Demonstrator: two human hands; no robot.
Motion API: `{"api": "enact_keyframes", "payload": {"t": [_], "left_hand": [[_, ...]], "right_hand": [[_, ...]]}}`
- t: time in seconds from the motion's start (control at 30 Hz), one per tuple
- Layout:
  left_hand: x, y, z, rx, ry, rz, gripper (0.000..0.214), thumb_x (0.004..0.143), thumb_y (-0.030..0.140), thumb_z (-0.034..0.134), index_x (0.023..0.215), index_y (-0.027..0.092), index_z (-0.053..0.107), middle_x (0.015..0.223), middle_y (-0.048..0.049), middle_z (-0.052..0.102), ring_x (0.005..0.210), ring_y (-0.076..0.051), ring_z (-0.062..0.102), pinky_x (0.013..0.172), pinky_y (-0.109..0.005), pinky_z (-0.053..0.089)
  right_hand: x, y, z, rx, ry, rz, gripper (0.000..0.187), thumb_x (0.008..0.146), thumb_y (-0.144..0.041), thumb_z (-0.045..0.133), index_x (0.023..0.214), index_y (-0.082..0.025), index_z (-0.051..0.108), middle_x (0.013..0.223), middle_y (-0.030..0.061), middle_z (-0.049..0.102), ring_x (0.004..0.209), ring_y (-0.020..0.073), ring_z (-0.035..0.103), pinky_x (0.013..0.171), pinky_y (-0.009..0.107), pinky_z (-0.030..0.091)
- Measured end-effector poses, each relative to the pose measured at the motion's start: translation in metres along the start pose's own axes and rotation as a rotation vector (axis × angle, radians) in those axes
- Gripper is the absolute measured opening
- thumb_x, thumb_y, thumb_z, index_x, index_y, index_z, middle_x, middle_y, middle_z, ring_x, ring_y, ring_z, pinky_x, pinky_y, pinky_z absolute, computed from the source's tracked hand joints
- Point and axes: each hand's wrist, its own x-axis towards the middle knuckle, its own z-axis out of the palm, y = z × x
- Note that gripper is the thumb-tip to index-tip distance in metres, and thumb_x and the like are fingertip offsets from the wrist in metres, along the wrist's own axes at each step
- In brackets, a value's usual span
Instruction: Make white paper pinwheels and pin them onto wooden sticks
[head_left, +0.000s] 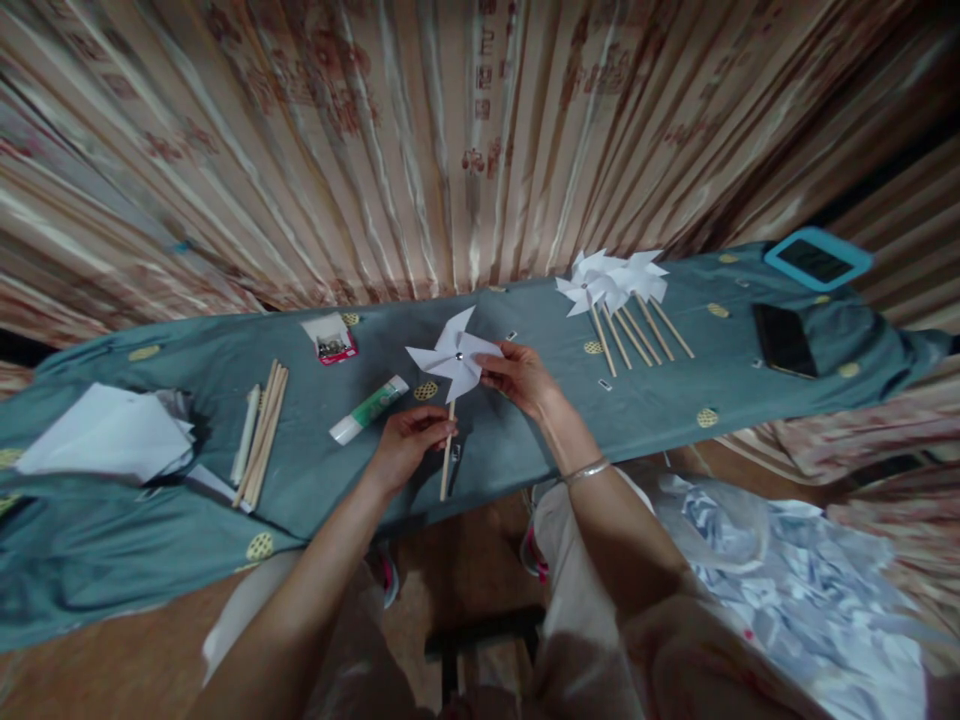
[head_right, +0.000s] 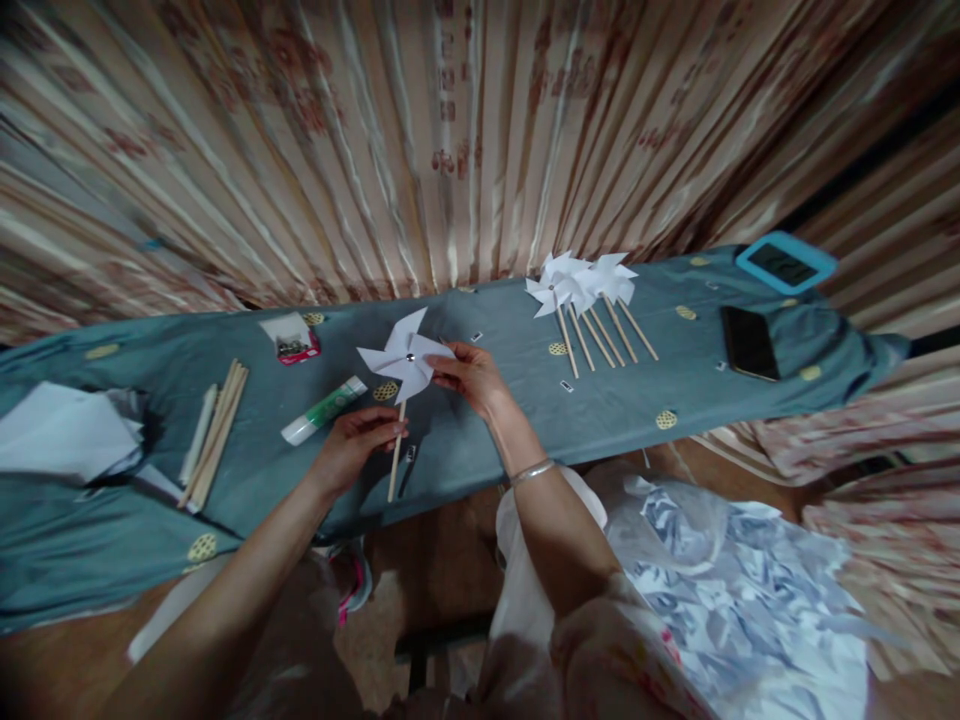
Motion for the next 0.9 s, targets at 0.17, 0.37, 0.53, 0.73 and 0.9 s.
{"api": "enact_keyframes", "payload": {"t": [0.17, 0.37, 0.53, 0.73, 0.9], "left_hand": [[0.000, 0.000, 0.000, -0.015, 0.010, -0.011, 0.034, 0.049, 0.038, 0.088, 0.067, 0.014, 0.072, 0.062, -0.0041, 0.068, 0.054, -0.010, 0.051, 0.054, -0.024, 0.041], [0.001, -0.001, -0.001, -0.029, -0.001, -0.011, 0.034, 0.049, 0.037, 0.087, 0.069, 0.013, 0.072, 0.062, -0.0043, 0.069, 0.054, -0.010, 0.052, 0.055, -0.023, 0.041], [0.001, -0.001, -0.002, -0.029, 0.001, -0.006, 0.031, 0.050, 0.035, 0.086, 0.068, 0.013, 0.072, 0.061, -0.0034, 0.068, 0.053, -0.009, 0.050, 0.054, -0.023, 0.039], [-0.001, 0.001, -0.002, -0.013, 0.006, 0.003, 0.031, 0.051, 0.035, 0.085, 0.068, 0.013, 0.072, 0.062, -0.0041, 0.068, 0.054, -0.010, 0.051, 0.054, -0.024, 0.040], [-0.001, 0.000, -0.001, -0.012, 0.008, -0.003, 0.031, 0.050, 0.035, 0.085, 0.067, 0.013, 0.072, 0.062, -0.0041, 0.068, 0.054, -0.010, 0.051, 0.055, -0.024, 0.040]], "right_hand": [[-0.002, 0.000, 0.003, -0.006, -0.008, 0.003, 0.037, 0.039, -0.026, 0.094, 0.064, -0.017, 0.068, 0.057, -0.0056, 0.067, 0.049, 0.0052, 0.059, 0.051, 0.016, 0.052], [-0.002, 0.005, 0.005, -0.027, -0.023, -0.008, 0.037, 0.040, -0.029, 0.094, 0.065, -0.017, 0.069, 0.058, -0.0051, 0.069, 0.051, 0.0056, 0.060, 0.051, 0.016, 0.050], [0.000, 0.010, 0.006, -0.023, -0.064, 0.005, 0.036, 0.042, -0.027, 0.093, 0.068, -0.017, 0.071, 0.061, -0.0038, 0.070, 0.051, 0.0069, 0.062, 0.051, 0.017, 0.050], [0.002, 0.014, 0.004, -0.016, -0.075, 0.001, 0.034, 0.046, -0.025, 0.093, 0.073, -0.017, 0.074, 0.066, -0.0023, 0.073, 0.053, 0.0079, 0.063, 0.052, 0.018, 0.051], [0.001, 0.013, 0.005, -0.006, -0.080, 0.005, 0.035, 0.045, -0.026, 0.093, 0.074, -0.017, 0.074, 0.067, -0.0026, 0.073, 0.053, 0.0074, 0.064, 0.053, 0.016, 0.052]]}}
